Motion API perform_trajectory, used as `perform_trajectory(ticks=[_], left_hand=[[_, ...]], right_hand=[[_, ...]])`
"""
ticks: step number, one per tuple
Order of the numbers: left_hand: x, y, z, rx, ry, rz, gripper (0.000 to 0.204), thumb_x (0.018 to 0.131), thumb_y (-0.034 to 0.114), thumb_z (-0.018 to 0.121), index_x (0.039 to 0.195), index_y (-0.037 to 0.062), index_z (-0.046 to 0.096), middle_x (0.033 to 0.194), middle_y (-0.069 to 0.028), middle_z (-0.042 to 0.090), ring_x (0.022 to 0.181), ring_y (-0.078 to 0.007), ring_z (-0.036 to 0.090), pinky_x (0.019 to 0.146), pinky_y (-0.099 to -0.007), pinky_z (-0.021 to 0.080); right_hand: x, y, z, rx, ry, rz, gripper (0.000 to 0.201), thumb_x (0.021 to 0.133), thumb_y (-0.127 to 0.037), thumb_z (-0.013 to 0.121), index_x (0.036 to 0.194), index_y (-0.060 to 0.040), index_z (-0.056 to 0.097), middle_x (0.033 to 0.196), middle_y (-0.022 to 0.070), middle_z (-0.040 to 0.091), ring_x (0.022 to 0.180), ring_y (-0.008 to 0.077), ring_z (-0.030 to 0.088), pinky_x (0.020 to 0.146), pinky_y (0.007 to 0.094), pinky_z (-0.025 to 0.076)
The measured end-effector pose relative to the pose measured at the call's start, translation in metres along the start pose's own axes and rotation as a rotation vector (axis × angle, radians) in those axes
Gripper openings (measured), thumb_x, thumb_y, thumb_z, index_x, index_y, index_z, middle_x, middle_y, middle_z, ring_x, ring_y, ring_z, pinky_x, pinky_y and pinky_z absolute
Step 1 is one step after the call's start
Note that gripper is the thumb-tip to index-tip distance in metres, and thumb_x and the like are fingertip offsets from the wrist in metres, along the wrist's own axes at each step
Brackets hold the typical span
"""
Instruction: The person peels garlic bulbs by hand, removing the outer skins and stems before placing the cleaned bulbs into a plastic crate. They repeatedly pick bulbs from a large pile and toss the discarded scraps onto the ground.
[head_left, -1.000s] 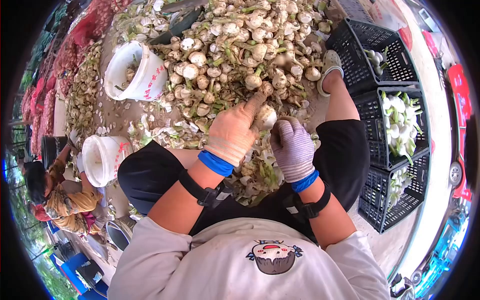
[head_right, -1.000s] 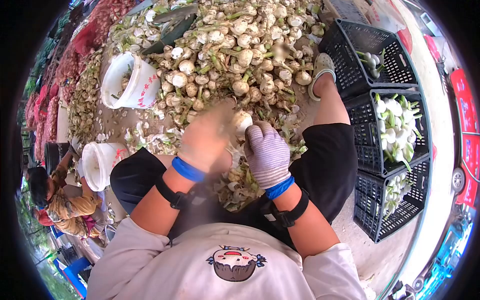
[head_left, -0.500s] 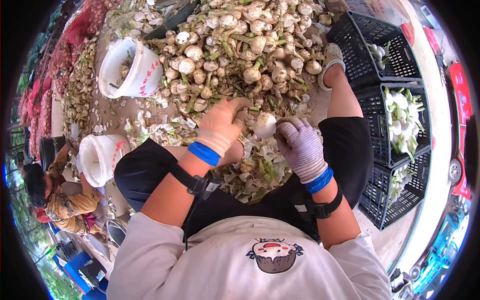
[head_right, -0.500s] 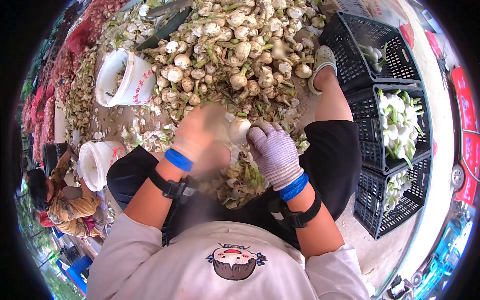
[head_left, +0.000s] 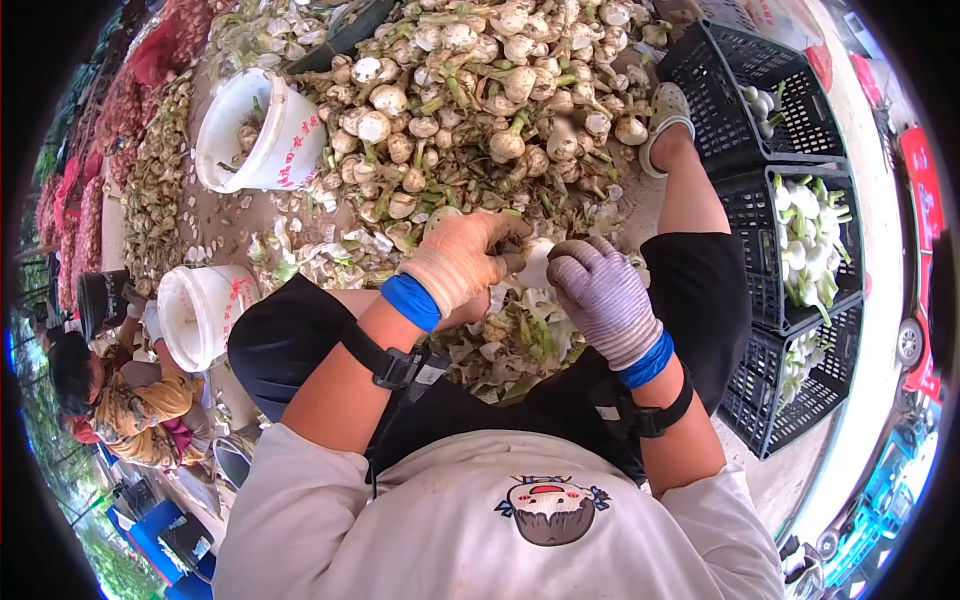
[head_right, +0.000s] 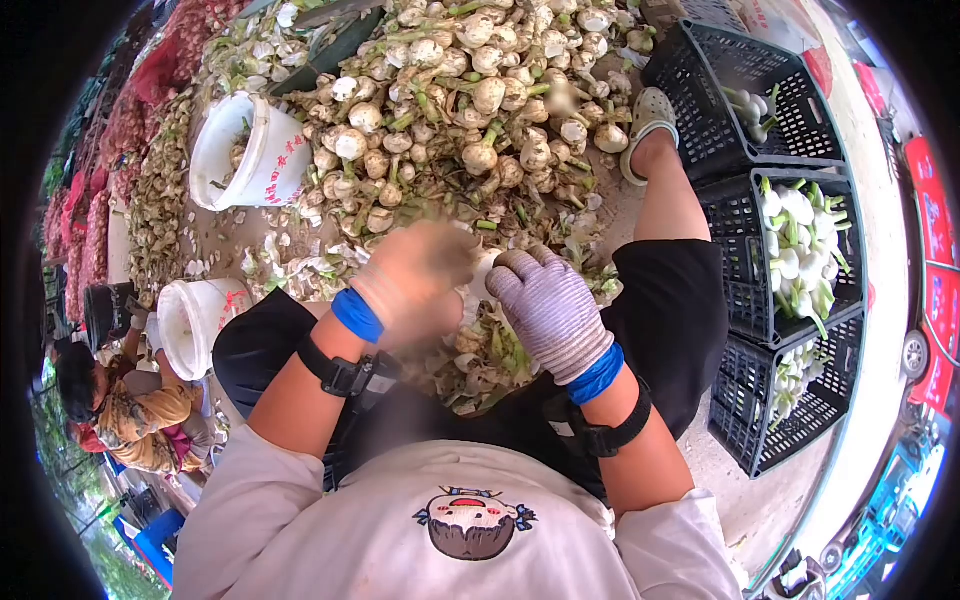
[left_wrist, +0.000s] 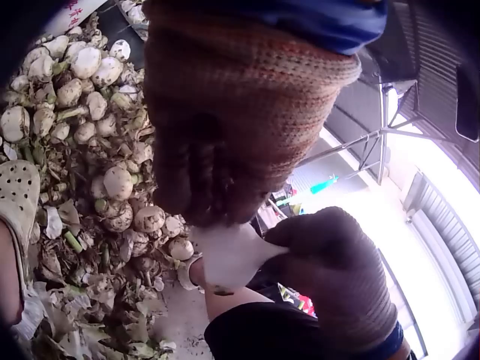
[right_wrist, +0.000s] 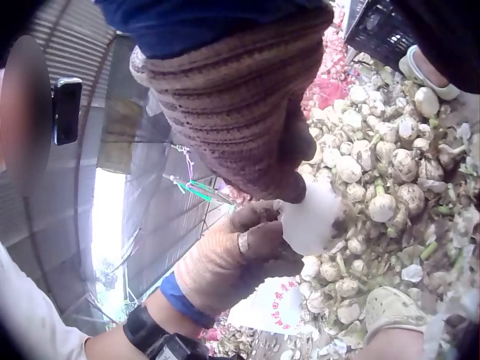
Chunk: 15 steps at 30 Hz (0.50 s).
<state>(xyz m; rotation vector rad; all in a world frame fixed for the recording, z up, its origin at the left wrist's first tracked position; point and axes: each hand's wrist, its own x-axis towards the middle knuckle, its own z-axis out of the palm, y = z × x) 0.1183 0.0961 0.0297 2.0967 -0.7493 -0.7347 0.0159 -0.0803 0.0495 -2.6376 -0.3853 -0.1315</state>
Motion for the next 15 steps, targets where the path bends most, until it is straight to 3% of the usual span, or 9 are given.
perform_trajectory(ticks=[2, 4, 10, 14, 15], left_hand=[[-0.001, -0.008, 0.006, -0.028, -0.007, 0.011, 0.034, 0.070, 0.017, 0.070, 0.101, 0.0066, 0.062, 0.089, -0.0160, 0.063, 0.080, -0.0323, 0.061, 0.072, -0.0350, 0.050], [-0.006, -0.012, 0.012, 0.171, 0.173, 0.292, 0.037, 0.071, 0.019, 0.069, 0.105, 0.0065, 0.060, 0.092, -0.0170, 0.062, 0.082, -0.0330, 0.061, 0.073, -0.0360, 0.049], [-0.006, 0.020, 0.005, 0.299, 0.012, 0.001, 0.049, 0.071, 0.023, 0.069, 0.116, 0.0099, 0.054, 0.100, -0.0183, 0.061, 0.091, -0.0343, 0.059, 0.078, -0.0374, 0.048], [-0.007, 0.008, 0.007, 0.187, -0.020, -0.025, 0.046, 0.072, 0.021, 0.066, 0.115, 0.0097, 0.054, 0.099, -0.0178, 0.061, 0.090, -0.0347, 0.059, 0.079, -0.0372, 0.048], [-0.007, -0.002, 0.013, 0.226, 0.063, 0.082, 0.042, 0.074, 0.019, 0.064, 0.114, 0.0094, 0.054, 0.099, -0.0169, 0.061, 0.089, -0.0340, 0.059, 0.077, -0.0375, 0.048]], right_hand=[[-0.001, 0.000, -0.001, 0.064, 0.015, 0.039, 0.023, 0.065, -0.004, 0.062, 0.087, -0.0075, 0.057, 0.094, 0.0105, 0.058, 0.085, 0.0330, 0.056, 0.071, 0.0401, 0.049], [-0.003, 0.001, 0.002, 0.072, 0.031, 0.081, 0.021, 0.067, -0.003, 0.062, 0.086, -0.0066, 0.057, 0.093, 0.0105, 0.058, 0.084, 0.0331, 0.055, 0.072, 0.0401, 0.048], [-0.003, -0.001, 0.002, 0.075, 0.058, 0.137, 0.018, 0.068, -0.002, 0.063, 0.085, -0.0062, 0.056, 0.092, 0.0096, 0.059, 0.082, 0.0329, 0.056, 0.071, 0.0393, 0.047], [-0.004, -0.003, 0.001, 0.044, 0.045, 0.086, 0.018, 0.068, -0.003, 0.063, 0.084, -0.0061, 0.055, 0.091, 0.0102, 0.059, 0.083, 0.0331, 0.056, 0.071, 0.0394, 0.048], [-0.004, -0.002, 0.003, 0.044, 0.045, 0.086, 0.018, 0.068, -0.003, 0.063, 0.084, -0.0061, 0.055, 0.091, 0.0102, 0.059, 0.083, 0.0331, 0.056, 0.071, 0.0394, 0.048]])
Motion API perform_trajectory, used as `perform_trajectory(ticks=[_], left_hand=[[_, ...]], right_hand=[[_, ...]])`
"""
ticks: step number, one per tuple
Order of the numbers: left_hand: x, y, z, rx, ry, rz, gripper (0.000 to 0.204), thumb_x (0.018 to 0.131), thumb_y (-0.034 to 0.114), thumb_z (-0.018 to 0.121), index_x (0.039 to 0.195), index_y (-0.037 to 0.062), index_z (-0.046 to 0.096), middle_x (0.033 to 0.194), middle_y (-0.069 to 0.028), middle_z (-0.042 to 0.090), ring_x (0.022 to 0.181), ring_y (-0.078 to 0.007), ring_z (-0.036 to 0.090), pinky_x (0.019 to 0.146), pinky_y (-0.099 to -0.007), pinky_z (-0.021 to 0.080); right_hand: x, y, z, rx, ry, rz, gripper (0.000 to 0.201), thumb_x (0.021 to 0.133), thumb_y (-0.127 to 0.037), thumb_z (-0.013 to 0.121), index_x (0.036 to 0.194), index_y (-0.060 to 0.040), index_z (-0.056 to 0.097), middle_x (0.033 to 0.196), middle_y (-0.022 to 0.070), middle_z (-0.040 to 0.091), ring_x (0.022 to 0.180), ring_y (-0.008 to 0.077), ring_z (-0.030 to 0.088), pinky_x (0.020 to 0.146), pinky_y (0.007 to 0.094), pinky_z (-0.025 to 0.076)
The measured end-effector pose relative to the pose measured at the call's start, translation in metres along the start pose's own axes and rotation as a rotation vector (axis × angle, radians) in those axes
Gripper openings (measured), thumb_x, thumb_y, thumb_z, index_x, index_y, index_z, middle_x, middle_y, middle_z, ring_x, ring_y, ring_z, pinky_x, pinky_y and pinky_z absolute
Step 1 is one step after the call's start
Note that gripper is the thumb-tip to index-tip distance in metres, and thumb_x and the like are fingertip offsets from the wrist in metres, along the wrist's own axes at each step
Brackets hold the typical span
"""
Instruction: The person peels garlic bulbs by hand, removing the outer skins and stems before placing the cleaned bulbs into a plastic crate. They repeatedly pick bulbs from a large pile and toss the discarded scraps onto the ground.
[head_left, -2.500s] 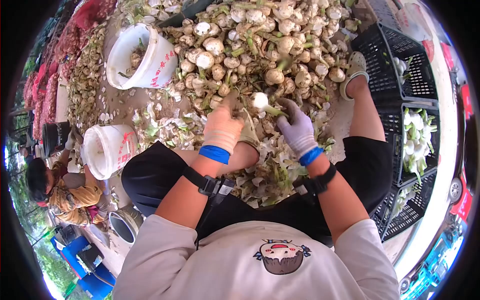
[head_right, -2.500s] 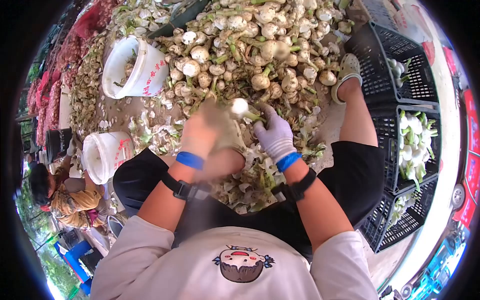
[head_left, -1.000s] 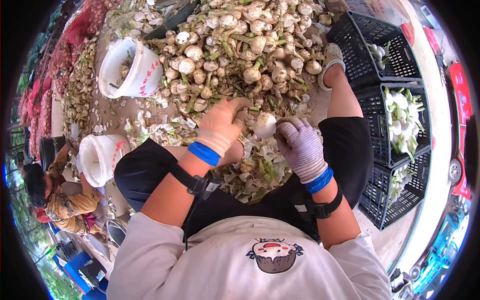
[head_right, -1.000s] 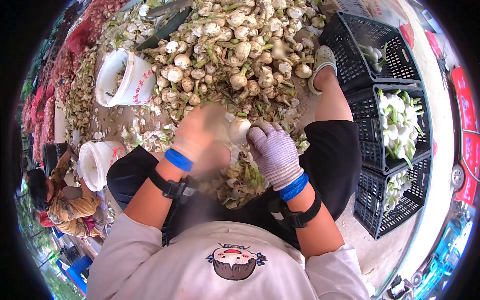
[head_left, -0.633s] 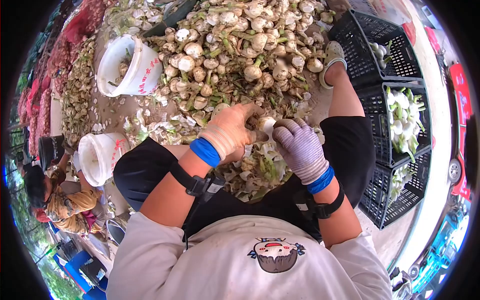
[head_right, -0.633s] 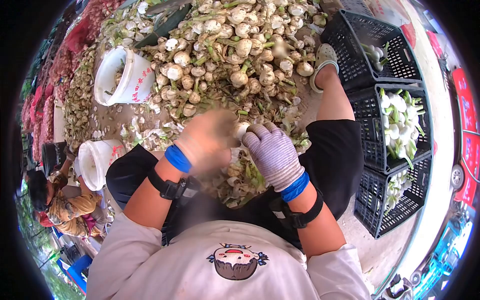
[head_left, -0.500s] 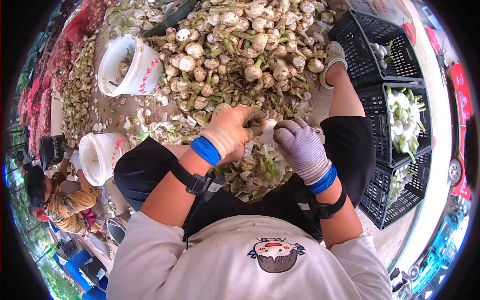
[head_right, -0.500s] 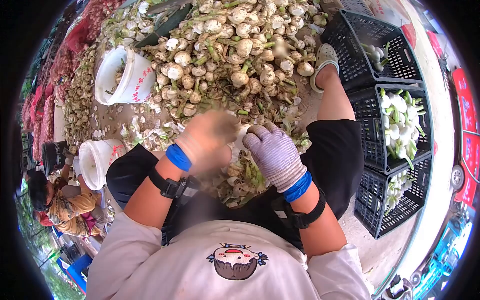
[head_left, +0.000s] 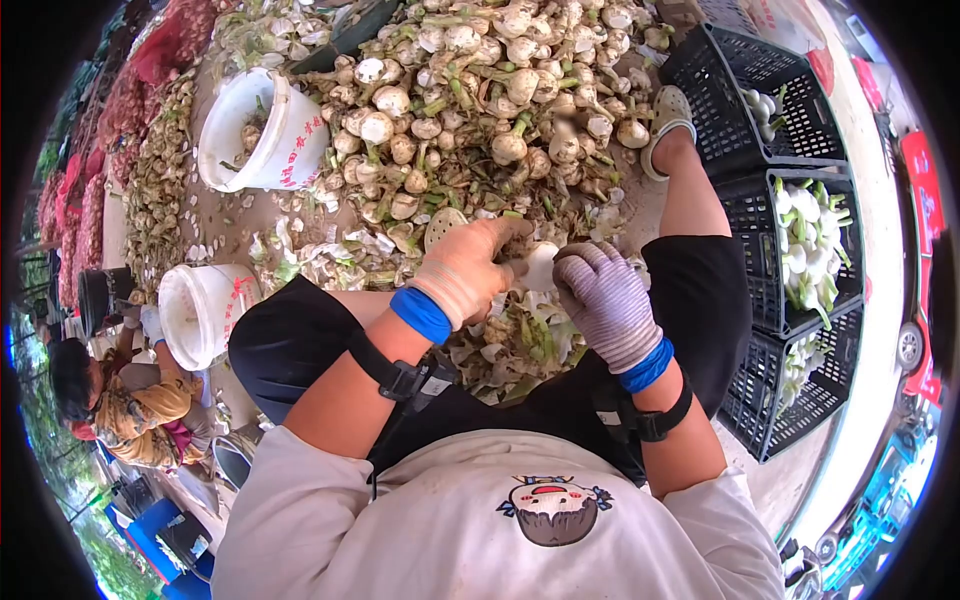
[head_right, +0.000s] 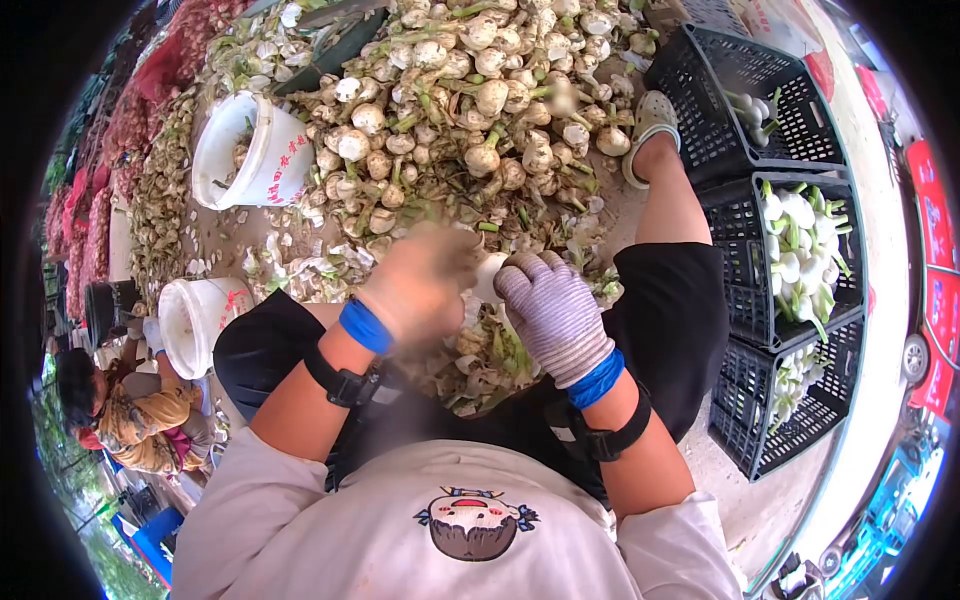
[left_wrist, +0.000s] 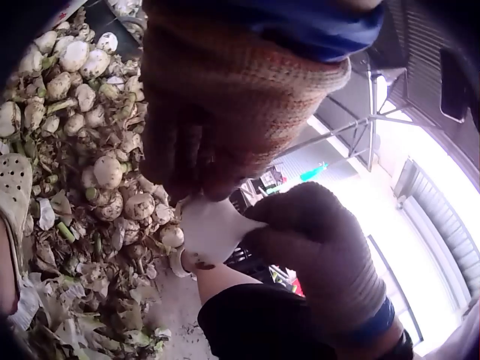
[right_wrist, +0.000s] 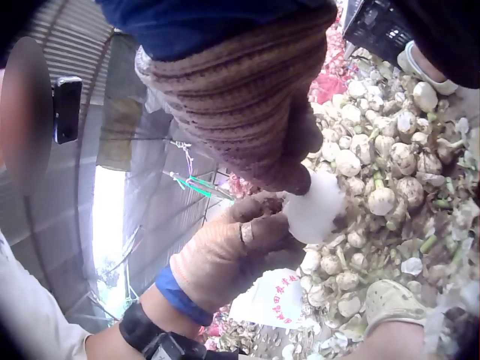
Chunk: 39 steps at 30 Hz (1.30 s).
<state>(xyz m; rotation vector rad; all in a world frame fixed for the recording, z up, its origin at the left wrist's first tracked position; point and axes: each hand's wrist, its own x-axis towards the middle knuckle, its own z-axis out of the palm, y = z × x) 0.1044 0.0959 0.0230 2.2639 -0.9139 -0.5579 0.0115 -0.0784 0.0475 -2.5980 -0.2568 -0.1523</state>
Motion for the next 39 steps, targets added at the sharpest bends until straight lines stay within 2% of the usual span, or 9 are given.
perform_trajectory(ticks=[5, 11, 18, 20, 21, 28, 31, 35, 39], left_hand=[[-0.004, 0.040, -0.005, 0.174, 0.100, -0.086, 0.034, 0.075, 0.010, 0.059, 0.109, 0.0112, 0.056, 0.095, -0.0148, 0.061, 0.086, -0.0304, 0.061, 0.071, -0.0387, 0.050], [0.003, 0.020, 0.007, 0.474, 0.149, -0.024, 0.035, 0.070, 0.010, 0.062, 0.103, 0.0177, 0.059, 0.088, -0.0144, 0.058, 0.083, -0.0269, 0.061, 0.067, -0.0399, 0.050], [0.005, -0.006, -0.005, -0.082, 0.218, -0.032, 0.024, 0.071, 0.012, 0.061, 0.095, 0.0090, 0.063, 0.096, -0.0139, 0.059, 0.087, -0.0305, 0.058, 0.078, -0.0381, 0.046], [0.005, 0.010, -0.002, -0.278, 0.182, 0.181, 0.034, 0.075, 0.006, 0.060, 0.108, 0.0139, 0.059, 0.101, -0.0149, 0.060, 0.091, -0.0284, 0.059, 0.079, -0.0327, 0.047], [0.003, 0.017, -0.004, -0.166, 0.210, -0.038, 0.030, 0.078, 0.005, 0.058, 0.107, 0.0114, 0.059, 0.097, -0.0122, 0.062, 0.088, -0.0246, 0.061, 0.077, -0.0308, 0.048], [0.012, -0.002, -0.005, -0.360, 0.185, -0.189, 0.025, 0.078, 0.006, 0.059, 0.102, 0.0099, 0.063, 0.095, -0.0124, 0.065, 0.085, -0.0246, 0.063, 0.074, -0.0306, 0.049], [0.016, -0.013, 0.002, -0.360, 0.194, -0.270, 0.026, 0.076, 0.006, 0.059, 0.101, 0.0093, 0.064, 0.097, -0.0135, 0.064, 0.087, -0.0282, 0.062, 0.075, -0.0323, 0.048], [0.021, -0.024, 0.004, -0.365, 0.200, -0.309, 0.029, 0.075, 0.009, 0.060, 0.104, 0.0123, 0.064, 0.099, -0.0149, 0.063, 0.090, -0.0300, 0.060, 0.077, -0.0337, 0.047], [0.031, -0.039, -0.002, -0.139, 0.132, -0.417, 0.030, 0.077, 0.019, 0.059, 0.106, 0.0145, 0.063, 0.097, -0.0141, 0.063, 0.090, -0.0316, 0.060, 0.079, -0.0353, 0.047]], right_hand=[[0.001, -0.001, 0.008, -0.021, 0.014, 0.031, 0.021, 0.066, -0.005, 0.062, 0.085, -0.0074, 0.056, 0.091, 0.0106, 0.058, 0.083, 0.0321, 0.055, 0.070, 0.0398, 0.049], [0.000, -0.001, 0.001, 0.001, -0.051, -0.027, 0.021, 0.065, -0.004, 0.061, 0.085, -0.0081, 0.055, 0.091, 0.0096, 0.057, 0.084, 0.0314, 0.055, 0.070, 0.0397, 0.048], [-0.009, 0.002, -0.019, -0.022, -0.036, -0.096, 0.026, 0.061, -0.001, 0.060, 0.086, -0.0068, 0.055, 0.096, 0.0093, 0.056, 0.085, 0.0309, 0.054, 0.072, 0.0386, 0.048], [-0.007, 0.000, -0.020, -0.017, -0.045, -0.099, 0.026, 0.060, -0.001, 0.060, 0.085, -0.0070, 0.055, 0.095, 0.0090, 0.056, 0.085, 0.0308, 0.054, 0.072, 0.0386, 0.048], [-0.006, -0.001, -0.020, -0.013, -0.056, -0.104, 0.026, 0.060, -0.001, 0.060, 0.085, -0.0071, 0.055, 0.095, 0.0087, 0.056, 0.085, 0.0307, 0.054, 0.072, 0.0386, 0.048], [-0.011, 0.002, -0.031, 0.065, 0.023, -0.203, 0.020, 0.063, -0.003, 0.061, 0.081, -0.0075, 0.055, 0.095, 0.0084, 0.057, 0.083, 0.0294, 0.055, 0.071, 0.0379, 0.048], [-0.008, 0.009, -0.033, 0.269, 0.206, -0.067, 0.020, 0.065, 0.001, 0.064, 0.079, -0.0071, 0.054, 0.091, 0.0097, 0.059, 0.078, 0.0307, 0.057, 0.069, 0.0348, 0.048], [-0.007, 0.025, -0.031, 0.993, 0.327, 0.371, 0.019, 0.073, 0.014, 0.055, 0.081, -0.0017, 0.050, 0.099, 0.0088, 0.055, 0.082, 0.0097, 0.054, 0.075, 0.0227, 0.047], [0.004, 0.046, -0.053, 1.188, 0.359, 0.652, 0.019, 0.075, 0.011, 0.057, 0.085, -0.0025, 0.046, 0.101, 0.0096, 0.055, 0.080, 0.0121, 0.056, 0.073, 0.0236, 0.049]])
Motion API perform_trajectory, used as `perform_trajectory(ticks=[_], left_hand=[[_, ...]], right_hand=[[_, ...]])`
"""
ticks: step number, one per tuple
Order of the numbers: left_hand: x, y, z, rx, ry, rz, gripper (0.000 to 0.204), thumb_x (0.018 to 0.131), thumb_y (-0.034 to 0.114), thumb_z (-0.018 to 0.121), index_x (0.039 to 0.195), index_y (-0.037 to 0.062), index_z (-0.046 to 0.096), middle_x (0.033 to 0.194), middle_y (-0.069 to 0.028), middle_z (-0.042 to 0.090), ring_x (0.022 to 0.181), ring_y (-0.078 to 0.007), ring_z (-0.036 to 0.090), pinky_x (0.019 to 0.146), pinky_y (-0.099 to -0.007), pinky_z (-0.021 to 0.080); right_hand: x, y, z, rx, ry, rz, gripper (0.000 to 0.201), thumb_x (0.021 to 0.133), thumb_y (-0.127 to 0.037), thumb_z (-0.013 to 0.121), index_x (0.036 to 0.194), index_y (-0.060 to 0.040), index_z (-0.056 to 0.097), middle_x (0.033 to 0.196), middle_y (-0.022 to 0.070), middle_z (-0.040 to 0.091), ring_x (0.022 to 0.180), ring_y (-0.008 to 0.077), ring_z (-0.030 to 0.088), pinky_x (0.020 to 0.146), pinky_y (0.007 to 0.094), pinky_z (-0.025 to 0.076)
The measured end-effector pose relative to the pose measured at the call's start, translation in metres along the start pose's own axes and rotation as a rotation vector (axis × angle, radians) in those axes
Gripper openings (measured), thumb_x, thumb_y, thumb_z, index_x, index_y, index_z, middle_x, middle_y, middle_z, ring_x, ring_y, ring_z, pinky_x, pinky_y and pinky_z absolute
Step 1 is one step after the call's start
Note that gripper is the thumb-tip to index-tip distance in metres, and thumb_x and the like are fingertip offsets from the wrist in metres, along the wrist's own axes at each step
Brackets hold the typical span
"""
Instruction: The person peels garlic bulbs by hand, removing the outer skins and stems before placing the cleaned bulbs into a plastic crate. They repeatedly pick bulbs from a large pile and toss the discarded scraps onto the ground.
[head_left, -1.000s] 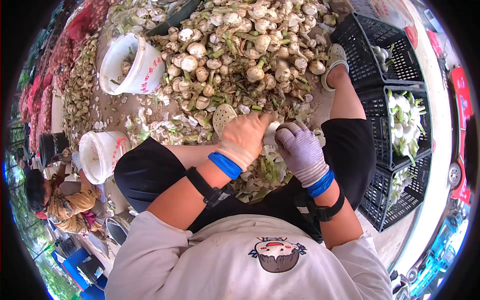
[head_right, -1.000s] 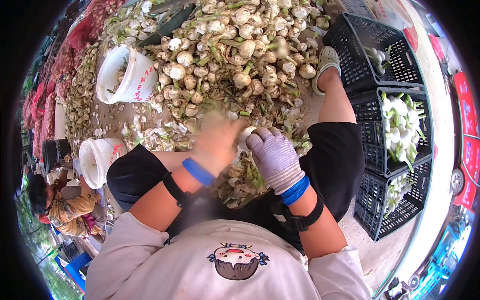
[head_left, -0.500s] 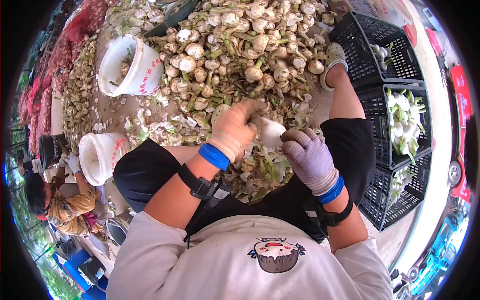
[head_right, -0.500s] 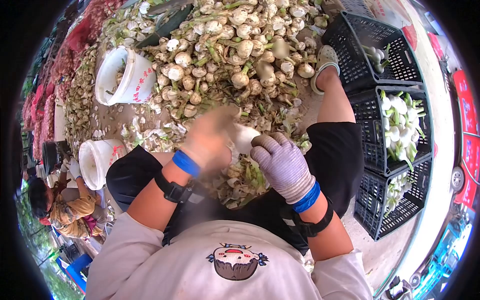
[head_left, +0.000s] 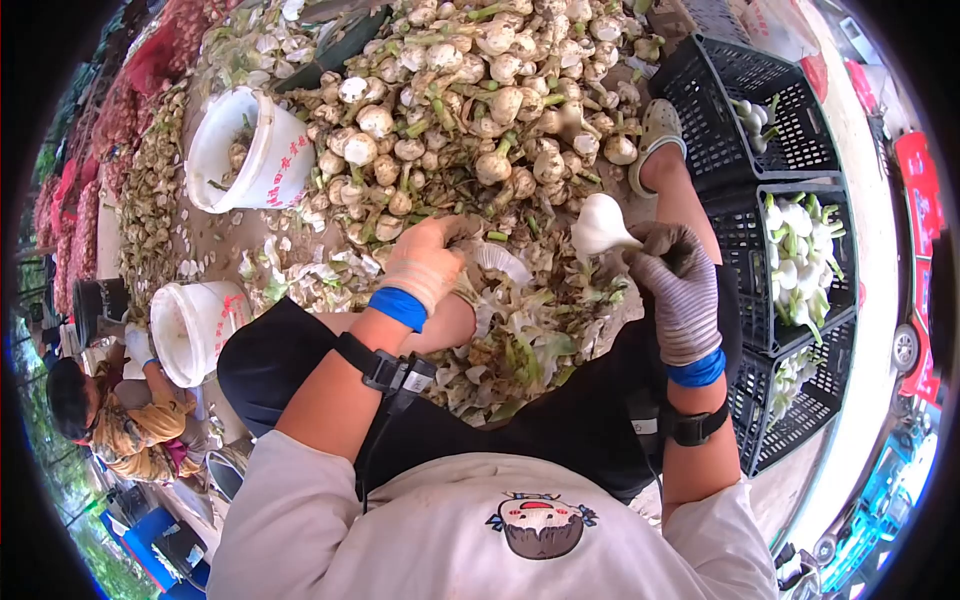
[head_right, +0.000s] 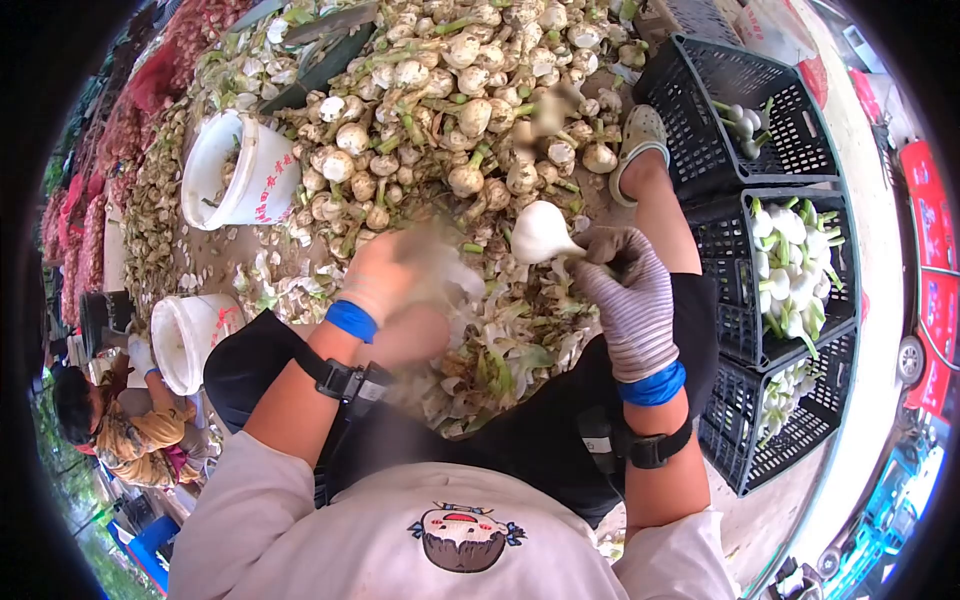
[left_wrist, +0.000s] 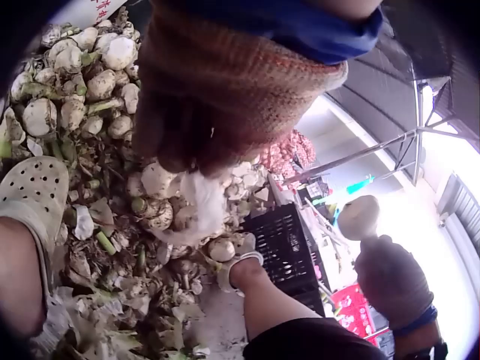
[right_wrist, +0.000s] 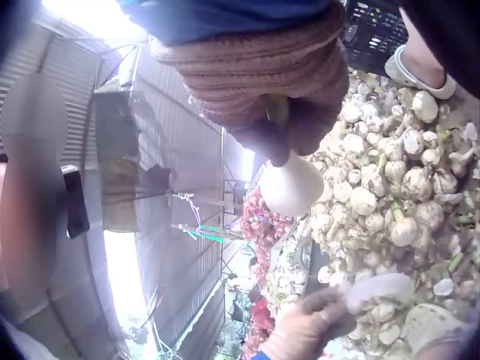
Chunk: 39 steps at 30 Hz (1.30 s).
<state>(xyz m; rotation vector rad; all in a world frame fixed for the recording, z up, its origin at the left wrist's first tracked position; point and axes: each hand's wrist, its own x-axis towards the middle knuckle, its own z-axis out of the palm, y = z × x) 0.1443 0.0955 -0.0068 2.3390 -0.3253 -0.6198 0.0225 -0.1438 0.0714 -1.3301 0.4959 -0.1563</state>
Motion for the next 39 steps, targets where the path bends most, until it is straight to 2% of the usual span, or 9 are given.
perform_trajectory(ticks=[5, 9, 15, 16, 22, 28, 34, 36, 39], left_hand=[[0.045, 0.002, 0.011, 0.217, -0.318, -0.169, 0.038, 0.077, 0.029, 0.059, 0.112, 0.0150, 0.057, 0.109, -0.0155, 0.057, 0.101, -0.0316, 0.055, 0.087, -0.0364, 0.044], [0.120, -0.004, 0.055, -0.060, -0.120, -0.327, 0.077, 0.077, 0.046, 0.061, 0.137, 0.0091, 0.030, 0.136, -0.0236, 0.034, 0.118, -0.0365, 0.044, 0.099, -0.0380, 0.038], [0.198, -0.029, 0.113, -0.123, 0.092, -0.507, 0.059, 0.081, 0.034, 0.059, 0.128, 0.0066, 0.037, 0.113, -0.0172, 0.055, 0.099, -0.0256, 0.056, 0.083, -0.0364, 0.047], [0.259, -0.155, 0.197, 0.329, -0.016, -0.202, 0.052, 0.081, 0.044, 0.054, 0.119, 0.0094, 0.045, 0.098, -0.0111, 0.059, 0.088, -0.0232, 0.057, 0.078, -0.0346, 0.047], [0.116, -0.051, 0.129, -0.464, -0.266, 0.754, 0.026, 0.081, 0.020, 0.063, 0.104, 0.0091, 0.057, 0.095, -0.0058, 0.062, 0.083, -0.0216, 0.057, 0.080, -0.0364, 0.042], [0.052, 0.006, 0.051, -0.504, -0.091, -0.053, 0.039, 0.074, 0.024, 0.073, 0.105, 0.0028, 0.061, 0.092, -0.0057, 0.065, 0.084, -0.0146, 0.057, 0.074, -0.0291, 0.045], [-0.017, 0.038, 0.000, -0.424, -0.161, -0.002, 0.031, 0.075, 0.015, 0.070, 0.102, 0.0004, 0.064, 0.082, -0.0058, 0.065, 0.066, -0.0106, 0.057, 0.059, -0.0247, 0.046], [-0.024, 0.033, 0.000, -0.437, -0.175, -0.066, 0.030, 0.076, 0.013, 0.069, 0.102, 0.0005, 0.063, 0.081, -0.0060, 0.065, 0.065, -0.0100, 0.057, 0.057, -0.0243, 0.046], [-0.031, 0.010, 0.017, -0.608, -0.079, 0.462, 0.020, 0.081, 0.007, 0.061, 0.101, 0.0035, 0.060, 0.073, -0.0034, 0.062, 0.058, -0.0101, 0.056, 0.046, -0.0246, 0.045]], right_hand=[[0.070, 0.002, -0.085, 0.162, -0.085, -0.413, 0.008, 0.083, -0.005, 0.056, 0.088, -0.0014, 0.051, 0.094, 0.0130, 0.058, 0.070, 0.0170, 0.055, 0.066, 0.0259, 0.048], [0.076, -0.025, -0.082, 1.031, 0.371, -0.118, 0.030, 0.088, -0.020, 0.055, 0.109, 0.0003, 0.047, 0.106, 0.0170, 0.056, 0.093, 0.0226, 0.057, 0.089, 0.0293, 0.047], [0.079, 0.032, -0.005, 0.363, 0.064, 0.200, 0.026, 0.089, -0.020, 0.053, 0.110, -0.0042, 0.049, 0.098, 0.0103, 0.058, 0.086, 0.0191, 0.060, 0.066, 0.0262, 0.047], [0.077, 0.031, 0.011, 0.163, 0.014, 0.178, 0.028, 0.087, -0.018, 0.055, 0.110, -0.0034, 0.050, 0.098, 0.0102, 0.058, 0.083, 0.0175, 0.058, 0.068, 0.0261, 0.047], [0.069, 0.086, 0.052, -0.933, 0.016, -0.048, 0.070, 0.067, -0.029, 0.071, 0.124, -0.0032, 0.041, 0.118, 0.0223, 0.048, 0.106, 0.0373, 0.051, 0.088, 0.0403, 0.044], [0.044, 0.078, 0.056, -0.794, -0.209, -0.218, 0.077, 0.064, -0.035, 0.071, 0.126, -0.0008, 0.040, 0.114, 0.0256, 0.049, 0.102, 0.0387, 0.053, 0.087, 0.0397, 0.045], [0.004, 0.062, 0.055, -0.845, -0.329, -0.204, 0.078, 0.064, -0.032, 0.071, 0.128, -0.0016, 0.038, 0.116, 0.0256, 0.049, 0.103, 0.0377, 0.053, 0.089, 0.0378, 0.044], [-0.010, 0.056, 0.056, -0.369, -0.376, -0.030, 0.075, 0.067, -0.028, 0.070, 0.130, -0.0029, 0.037, 0.118, 0.0207, 0.049, 0.105, 0.0335, 0.053, 0.089, 0.0363, 0.045], [-0.018, 0.054, 0.050, -0.035, -0.394, 0.055, 0.070, 0.074, -0.022, 0.068, 0.133, -0.0062, 0.033, 0.118, 0.0135, 0.048, 0.106, 0.0255, 0.052, 0.087, 0.0339, 0.047]])
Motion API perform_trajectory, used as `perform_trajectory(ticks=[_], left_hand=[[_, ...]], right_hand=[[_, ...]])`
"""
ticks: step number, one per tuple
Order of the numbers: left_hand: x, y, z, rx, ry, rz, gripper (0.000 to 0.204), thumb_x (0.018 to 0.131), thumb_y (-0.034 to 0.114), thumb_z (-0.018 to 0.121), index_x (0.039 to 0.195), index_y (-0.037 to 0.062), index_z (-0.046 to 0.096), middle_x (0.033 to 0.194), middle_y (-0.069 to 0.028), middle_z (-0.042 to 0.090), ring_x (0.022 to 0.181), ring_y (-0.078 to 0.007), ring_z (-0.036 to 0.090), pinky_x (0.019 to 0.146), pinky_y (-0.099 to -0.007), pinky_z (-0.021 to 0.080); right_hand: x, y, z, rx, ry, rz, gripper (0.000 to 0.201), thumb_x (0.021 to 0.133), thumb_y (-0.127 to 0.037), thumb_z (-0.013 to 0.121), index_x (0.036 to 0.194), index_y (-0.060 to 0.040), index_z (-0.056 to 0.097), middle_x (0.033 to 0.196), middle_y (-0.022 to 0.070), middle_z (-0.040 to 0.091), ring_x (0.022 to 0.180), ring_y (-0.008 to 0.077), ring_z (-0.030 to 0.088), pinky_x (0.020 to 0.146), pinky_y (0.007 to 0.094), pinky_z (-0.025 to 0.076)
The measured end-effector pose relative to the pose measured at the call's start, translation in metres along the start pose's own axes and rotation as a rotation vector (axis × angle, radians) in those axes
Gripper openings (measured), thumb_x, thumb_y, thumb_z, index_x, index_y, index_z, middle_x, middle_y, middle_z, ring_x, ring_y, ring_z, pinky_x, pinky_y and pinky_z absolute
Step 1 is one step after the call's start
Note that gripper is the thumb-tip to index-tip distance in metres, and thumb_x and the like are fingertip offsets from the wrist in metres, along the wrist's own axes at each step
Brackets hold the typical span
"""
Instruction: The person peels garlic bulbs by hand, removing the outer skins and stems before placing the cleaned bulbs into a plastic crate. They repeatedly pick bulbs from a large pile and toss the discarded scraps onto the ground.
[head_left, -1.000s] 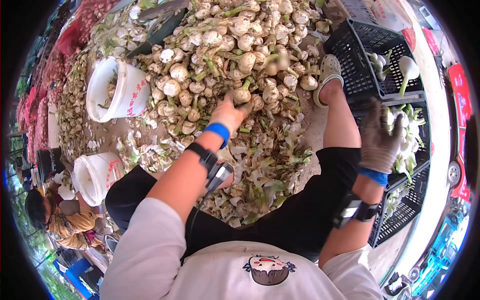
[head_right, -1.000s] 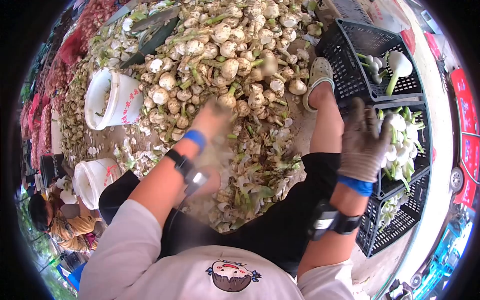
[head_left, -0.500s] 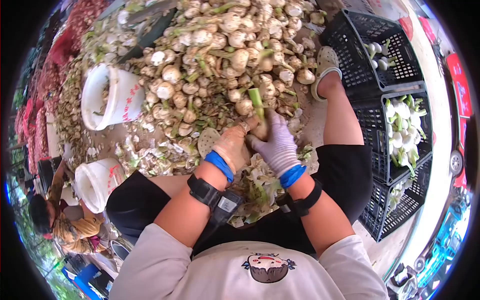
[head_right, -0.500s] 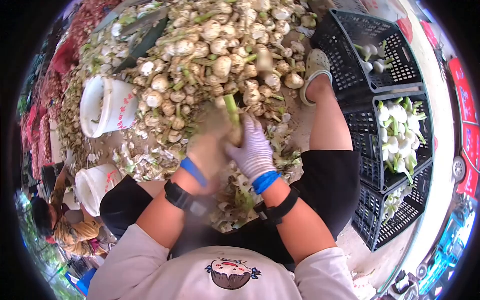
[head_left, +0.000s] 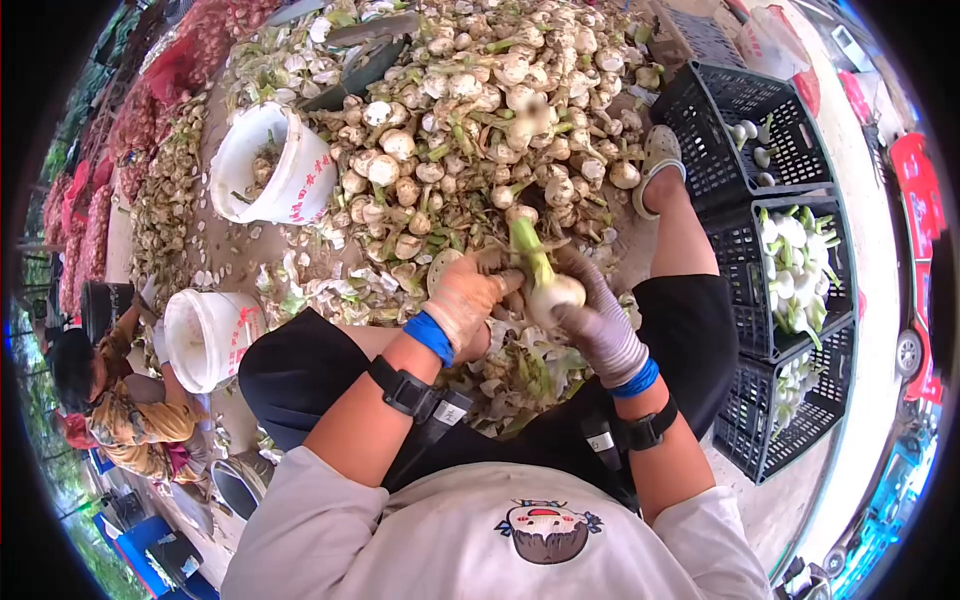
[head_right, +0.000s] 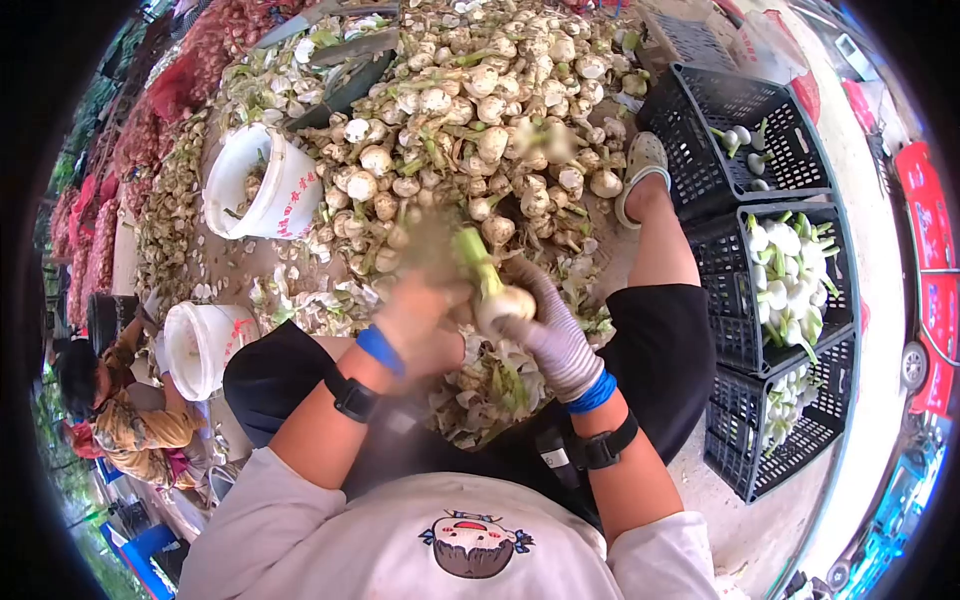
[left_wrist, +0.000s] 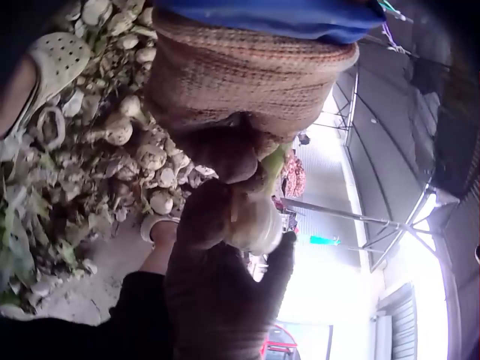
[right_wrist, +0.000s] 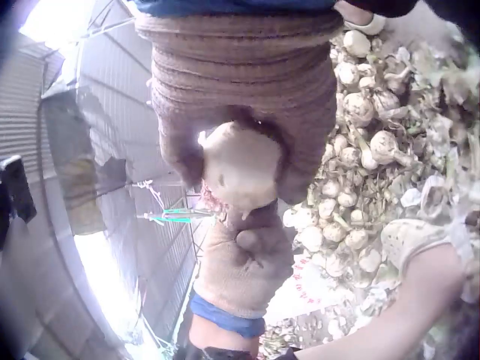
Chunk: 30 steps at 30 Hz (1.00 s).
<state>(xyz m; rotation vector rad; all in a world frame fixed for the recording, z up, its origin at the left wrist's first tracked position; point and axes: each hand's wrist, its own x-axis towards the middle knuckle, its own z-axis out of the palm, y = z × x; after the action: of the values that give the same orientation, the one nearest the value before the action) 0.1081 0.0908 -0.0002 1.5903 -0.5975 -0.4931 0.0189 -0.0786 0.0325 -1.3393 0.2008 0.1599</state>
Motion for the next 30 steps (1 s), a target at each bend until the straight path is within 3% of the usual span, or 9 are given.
perform_trajectory(ticks=[4, 8, 11, 14, 16, 17, 19, 24, 30], left_hand=[[-0.008, 0.014, 0.008, -0.006, -0.005, -0.108, 0.019, 0.083, 0.008, 0.059, 0.102, 0.0033, 0.058, 0.078, -0.0050, 0.062, 0.063, -0.0122, 0.058, 0.053, -0.0249, 0.047], [-0.010, 0.013, 0.015, 0.299, -0.043, 0.199, 0.021, 0.084, 0.011, 0.061, 0.102, 0.0027, 0.058, 0.084, -0.0073, 0.064, 0.069, -0.0123, 0.060, 0.060, -0.0244, 0.048], [-0.007, 0.040, 0.014, 0.611, -0.133, 0.263, 0.027, 0.082, 0.017, 0.064, 0.103, 0.0014, 0.059, 0.086, -0.0071, 0.065, 0.076, -0.0137, 0.060, 0.069, -0.0266, 0.048], [-0.003, 0.054, 0.020, 0.743, -0.091, 0.116, 0.036, 0.079, 0.026, 0.069, 0.103, 0.0013, 0.059, 0.088, -0.0071, 0.065, 0.082, -0.0151, 0.059, 0.076, -0.0278, 0.047], [0.007, 0.065, 0.019, 0.008, -0.048, -0.463, 0.035, 0.066, -0.002, 0.058, 0.101, 0.0036, 0.055, 0.098, -0.0189, 0.052, 0.096, -0.0361, 0.048, 0.085, -0.0370, 0.041], [-0.002, 0.045, 0.016, 0.180, -0.104, 0.035, 0.045, 0.063, -0.003, 0.057, 0.107, -0.0002, 0.047, 0.098, -0.0201, 0.052, 0.098, -0.0372, 0.048, 0.085, -0.0400, 0.041], [-0.008, 0.019, 0.016, 0.137, -0.058, 0.023, 0.039, 0.066, 0.003, 0.058, 0.104, 0.0006, 0.049, 0.094, -0.0174, 0.054, 0.092, -0.0331, 0.049, 0.080, -0.0373, 0.042], [-0.009, -0.003, 0.018, -0.105, 0.148, -0.022, 0.032, 0.082, 0.034, 0.065, 0.091, 0.0046, 0.058, 0.076, -0.0042, 0.062, 0.061, -0.0124, 0.056, 0.055, -0.0237, 0.043], [0.000, 0.019, 0.010, 0.143, -0.018, 0.089, 0.033, 0.082, 0.022, 0.066, 0.104, -0.0002, 0.057, 0.078, -0.0067, 0.064, 0.064, -0.0128, 0.059, 0.055, -0.0236, 0.045]], right_hand=[[-0.005, -0.001, 0.006, 0.797, 0.154, 0.145, 0.072, 0.074, -0.021, 0.069, 0.134, -0.0101, 0.031, 0.118, 0.0088, 0.046, 0.107, 0.0203, 0.049, 0.089, 0.0300, 0.044], [-0.006, 0.005, 0.017, -0.161, 0.381, -0.336, 0.050, 0.084, -0.039, 0.058, 0.121, -0.0075, 0.042, 0.105, 0.0127, 0.054, 0.084, 0.0193, 0.059, 0.061, 0.0265, 0.053], [-0.006, 0.002, -0.014, 0.489, 0.096, 0.399, 0.052, 0.087, -0.058, 0.039, 0.102, -0.0103, 0.054, 0.066, 0.0040, 0.058, 0.036, 0.0112, 0.045, 0.034, 0.0222, 0.036], [0.000, 0.013, -0.010, 0.417, 0.201, 0.349, 0.057, 0.087, -0.060, 0.038, 0.111, -0.0102, 0.050, 0.074, 0.0078, 0.060, 0.037, 0.0135, 0.045, 0.032, 0.0237, 0.033], [0.001, 0.011, -0.008, 0.540, 0.197, 0.294, 0.051, 0.087, -0.051, 0.048, 0.115, -0.0091, 0.046, 0.078, 0.0073, 0.059, 0.045, 0.0127, 0.048, 0.039, 0.0218, 0.038], [0.002, 0.011, -0.004, 0.383, 0.277, 0.136, 0.046, 0.086, -0.041, 0.054, 0.115, -0.0070, 0.045, 0.087, 0.0084, 0.058, 0.057, 0.0125, 0.053, 0.046, 0.0216, 0.043], [0.000, 0.000, 0.006, 0.145, 0.304, -0.034, 0.054, 0.080, -0.014, 0.065, 0.123, -0.0027, 0.035, 0.106, 0.0117, 0.052, 0.085, 0.0154, 0.057, 0.065, 0.0236, 0.050], [-0.005, 0.003, 0.014, 0.179, 0.293, 0.006, 0.058, 0.080, -0.015, 0.064, 0.125, -0.0021, 0.031, 0.102, 0.0126, 0.054, 0.080, 0.0152, 0.057, 0.062, 0.0247, 0.049], [-0.005, 0.012, -0.005, 0.374, 0.193, 0.171, 0.049, 0.085, -0.033, 0.057, 0.120, -0.0039, 0.041, 0.091, 0.0093, 0.057, 0.060, 0.0118, 0.054, 0.052, 0.0212, 0.044]])
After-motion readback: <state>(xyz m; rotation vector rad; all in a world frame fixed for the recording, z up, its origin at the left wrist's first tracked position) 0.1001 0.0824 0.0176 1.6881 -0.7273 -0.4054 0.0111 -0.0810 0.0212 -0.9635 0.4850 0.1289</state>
